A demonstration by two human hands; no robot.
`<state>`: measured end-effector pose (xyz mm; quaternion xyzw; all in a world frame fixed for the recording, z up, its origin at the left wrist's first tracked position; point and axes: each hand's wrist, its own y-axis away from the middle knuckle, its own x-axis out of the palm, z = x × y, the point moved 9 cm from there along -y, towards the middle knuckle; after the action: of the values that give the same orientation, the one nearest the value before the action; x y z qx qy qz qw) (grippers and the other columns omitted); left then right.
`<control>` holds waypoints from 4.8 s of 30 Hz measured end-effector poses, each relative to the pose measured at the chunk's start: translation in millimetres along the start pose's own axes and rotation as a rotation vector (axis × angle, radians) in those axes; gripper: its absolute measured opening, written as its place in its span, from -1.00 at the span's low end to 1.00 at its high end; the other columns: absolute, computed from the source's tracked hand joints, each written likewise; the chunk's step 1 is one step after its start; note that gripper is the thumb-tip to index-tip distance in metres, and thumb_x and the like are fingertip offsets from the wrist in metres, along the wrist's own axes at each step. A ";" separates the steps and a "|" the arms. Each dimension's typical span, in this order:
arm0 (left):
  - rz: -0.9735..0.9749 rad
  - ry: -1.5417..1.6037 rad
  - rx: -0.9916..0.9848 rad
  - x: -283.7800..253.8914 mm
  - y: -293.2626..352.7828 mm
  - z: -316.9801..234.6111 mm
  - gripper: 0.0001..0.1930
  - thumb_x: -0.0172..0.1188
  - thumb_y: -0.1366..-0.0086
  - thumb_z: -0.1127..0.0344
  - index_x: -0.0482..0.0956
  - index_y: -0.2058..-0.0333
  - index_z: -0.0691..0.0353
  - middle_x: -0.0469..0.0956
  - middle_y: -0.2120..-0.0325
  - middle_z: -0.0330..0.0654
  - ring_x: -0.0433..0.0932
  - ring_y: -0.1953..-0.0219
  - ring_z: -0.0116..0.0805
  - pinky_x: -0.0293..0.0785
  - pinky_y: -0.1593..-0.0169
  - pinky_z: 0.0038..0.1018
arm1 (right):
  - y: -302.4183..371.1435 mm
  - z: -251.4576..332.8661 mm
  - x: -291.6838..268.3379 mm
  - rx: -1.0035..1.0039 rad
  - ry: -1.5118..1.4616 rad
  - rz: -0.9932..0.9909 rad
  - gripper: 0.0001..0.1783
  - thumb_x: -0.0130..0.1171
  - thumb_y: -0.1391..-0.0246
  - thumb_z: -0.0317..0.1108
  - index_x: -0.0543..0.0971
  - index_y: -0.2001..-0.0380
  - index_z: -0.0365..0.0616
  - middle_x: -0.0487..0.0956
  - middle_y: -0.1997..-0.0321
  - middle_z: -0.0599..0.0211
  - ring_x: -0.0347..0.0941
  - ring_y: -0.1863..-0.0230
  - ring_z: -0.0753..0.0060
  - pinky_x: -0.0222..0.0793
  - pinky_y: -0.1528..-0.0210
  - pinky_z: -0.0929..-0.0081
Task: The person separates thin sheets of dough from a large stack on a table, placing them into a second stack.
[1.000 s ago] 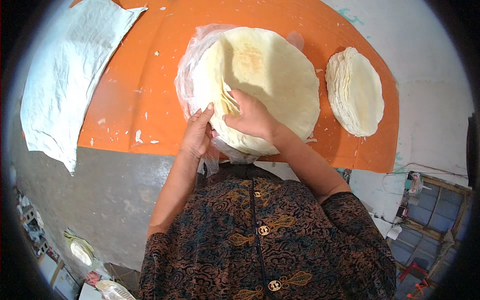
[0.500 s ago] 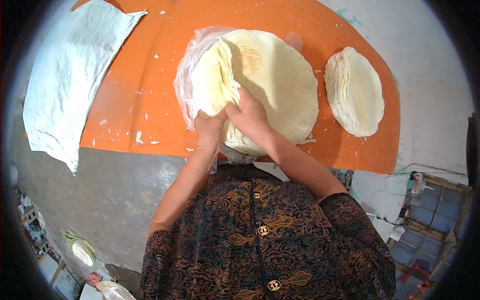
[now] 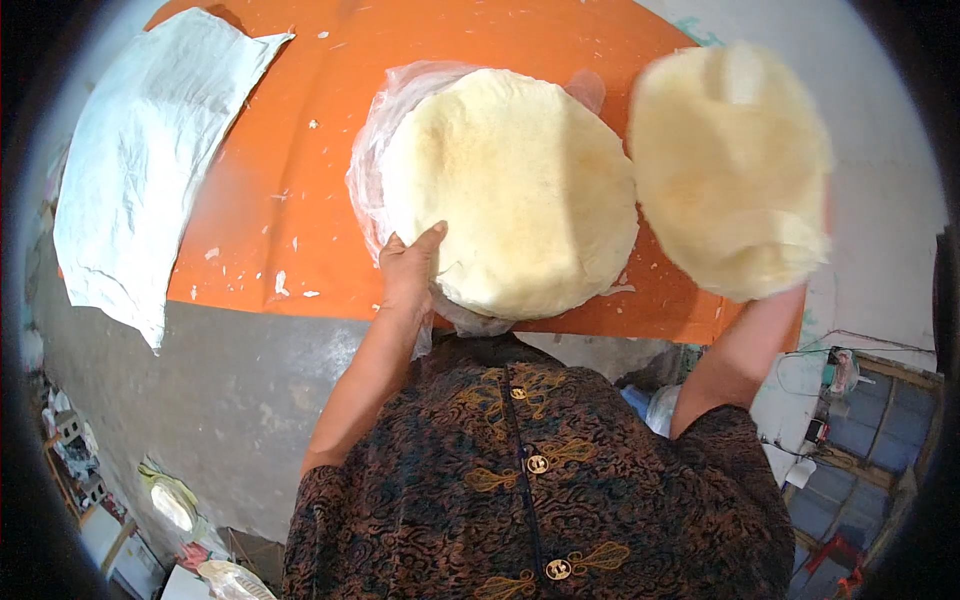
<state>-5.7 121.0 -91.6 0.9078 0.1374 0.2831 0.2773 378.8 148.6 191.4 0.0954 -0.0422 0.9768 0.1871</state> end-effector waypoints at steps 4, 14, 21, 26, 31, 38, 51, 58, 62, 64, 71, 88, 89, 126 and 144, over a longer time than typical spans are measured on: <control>0.103 -0.011 -0.071 -2.1 -0.5 -2.9 -0.55 0.28 -0.18 0.26 0.39 0.03 0.36 0.53 0.14 -0.07 0.53 0.15 -0.32 0.47 0.05 -0.43 | -20.6 48.7 23.5 0.111 -0.134 0.183 -0.61 0.04 -0.18 -0.22 0.45 0.01 -0.22 0.52 0.02 0.23 0.50 0.09 0.30 0.47 0.07 0.32; 0.179 0.216 -0.167 -12.9 -5.0 9.0 -0.50 0.00 -0.33 0.03 0.35 -0.07 0.32 0.46 0.00 -0.10 0.47 0.00 -0.30 0.40 -0.05 -0.34 | 61.7 -245.6 204.6 0.116 0.915 0.659 -0.62 0.17 0.00 -0.23 0.51 0.17 -0.27 0.59 0.35 0.00 0.53 0.28 0.11 0.40 0.15 0.24; 0.184 0.174 -0.158 -9.7 0.8 -1.1 -0.59 0.10 -0.27 0.14 0.42 0.07 0.38 0.55 0.20 -0.09 0.57 0.22 -0.32 0.53 0.19 -0.40 | 86.2 -234.4 236.6 -0.082 1.094 0.674 -0.69 0.16 0.01 -0.27 0.50 0.28 -0.30 0.55 0.39 -0.06 0.50 0.31 -0.04 0.39 0.23 0.26; 0.213 0.049 -0.142 -6.5 3.6 -5.2 -0.65 0.15 -0.19 0.23 0.42 0.15 0.38 0.54 0.27 -0.11 0.56 0.31 -0.37 0.53 0.27 -0.46 | 91.3 -244.6 226.0 0.008 1.001 0.702 -0.62 0.18 -0.02 -0.17 0.48 0.27 -0.31 0.56 0.39 -0.04 0.52 0.31 0.01 0.39 0.21 0.22; 0.190 0.002 -0.082 1.0 7.2 -8.6 -0.64 0.16 -0.18 0.31 0.37 0.12 0.43 0.53 0.28 -0.10 0.55 0.33 -0.36 0.52 0.29 -0.50 | 90.0 -253.0 221.0 0.108 0.792 0.686 -0.50 0.19 -0.01 -0.04 0.47 0.26 -0.35 0.56 0.36 -0.06 0.53 0.30 0.05 0.39 0.21 0.25; 0.124 0.125 -0.142 -4.8 9.6 -4.5 -0.75 0.07 -0.22 0.34 0.39 0.16 0.33 0.52 0.36 -0.14 0.57 0.36 -0.34 0.54 0.30 -0.45 | 89.2 -248.3 222.5 0.224 0.711 0.764 -0.53 0.23 0.00 -0.16 0.49 0.20 -0.40 0.59 0.30 0.08 0.51 0.30 0.36 0.42 0.22 0.42; 0.110 0.123 0.047 6.3 7.2 -5.6 -0.81 0.13 -0.20 0.51 0.42 0.21 0.41 0.55 0.30 -0.10 0.53 0.34 -0.40 0.49 0.24 -0.53 | 81.0 -256.8 190.5 0.145 0.685 0.346 -0.62 0.09 -0.03 -0.30 0.47 0.12 -0.36 0.58 0.26 0.14 0.53 0.30 0.37 0.45 0.23 0.39; 0.049 0.099 -0.017 -6.5 -3.5 6.2 -0.84 0.16 -0.19 0.47 0.41 0.27 0.35 0.53 0.34 -0.14 0.52 0.34 -0.41 0.49 0.26 -0.53 | -0.9 -195.6 17.1 0.550 -0.154 0.036 -0.58 0.14 -0.05 -0.21 0.50 0.07 -0.24 0.55 0.15 0.29 0.47 0.16 0.40 0.40 0.05 0.39; 0.007 0.152 -0.047 -11.5 4.7 2.7 -0.84 0.18 -0.19 0.45 0.41 0.28 0.32 0.52 0.36 -0.15 0.51 0.35 -0.44 0.49 0.26 -0.52 | -10.4 -38.6 2.8 0.212 0.016 -0.058 -0.53 0.05 -0.11 -0.13 0.47 0.01 -0.22 0.54 0.04 0.19 0.48 0.06 0.27 0.39 -0.02 0.31; 0.032 0.115 -0.057 -10.1 -3.1 7.0 -0.83 0.19 -0.18 0.45 0.42 0.27 0.32 0.53 0.35 -0.15 0.52 0.33 -0.43 0.49 0.25 -0.53 | -16.7 10.9 3.0 0.151 -0.078 -0.060 -0.52 0.00 -0.13 -0.15 0.44 -0.03 -0.23 0.52 -0.01 0.16 0.46 0.00 0.25 0.38 -0.05 0.28; 0.073 0.107 -0.119 -15.6 1.1 6.0 -0.65 0.10 -0.31 0.22 0.41 0.11 0.43 0.54 0.21 -0.05 0.53 0.22 -0.32 0.49 0.15 -0.46 | -40.6 63.3 69.9 0.020 0.151 0.129 -0.70 0.03 -0.15 -0.24 0.53 0.15 -0.22 0.58 0.21 0.22 0.55 0.29 0.37 0.49 0.25 0.45; 0.150 0.131 -0.153 -8.9 -1.1 1.3 -0.74 0.19 -0.21 0.36 0.48 0.17 0.38 0.59 0.30 -0.09 0.58 0.35 -0.35 0.54 0.27 -0.46 | 66.5 -216.6 213.6 -0.082 1.136 0.729 -0.73 0.09 -0.03 -0.29 0.49 0.29 -0.29 0.53 0.43 -0.03 0.49 0.39 0.10 0.38 0.26 0.29; 0.132 0.121 -0.171 -9.4 0.3 0.5 -0.76 0.22 -0.17 0.40 0.49 0.20 0.36 0.59 0.33 -0.11 0.58 0.38 -0.37 0.54 0.31 -0.48 | 64.8 -207.8 213.8 -0.073 1.108 0.729 -0.72 0.10 -0.03 -0.28 0.49 0.29 -0.32 0.53 0.44 -0.01 0.48 0.40 0.17 0.38 0.27 0.33; 0.800 -0.253 -0.185 95.4 54.7 -124.8 -0.65 0.11 -0.16 0.40 0.45 0.08 0.43 0.51 0.12 0.01 0.52 0.11 -0.20 0.47 0.02 -0.33 | 118.3 -148.1 8.3 0.453 -1.028 0.190 -0.16 -0.11 -0.15 0.25 0.17 -0.23 -0.24 0.34 -0.20 0.09 0.26 -0.22 0.12 0.19 -0.24 0.18; 0.223 0.046 -0.185 9.5 4.3 -33.2 -0.54 0.09 -0.27 0.19 0.35 -0.04 0.37 0.48 0.05 -0.04 0.49 0.01 -0.17 0.47 0.00 -0.13 | 60.6 -213.3 -14.3 0.493 -0.007 -0.135 -0.43 0.11 0.06 -0.48 0.31 -0.08 -0.36 0.45 -0.02 0.02 0.45 0.04 0.18 0.41 -0.01 0.30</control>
<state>-17.3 135.5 -62.1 0.8812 0.0152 0.3445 0.3235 332.8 112.5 -23.0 0.1439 0.2029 0.9426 0.2229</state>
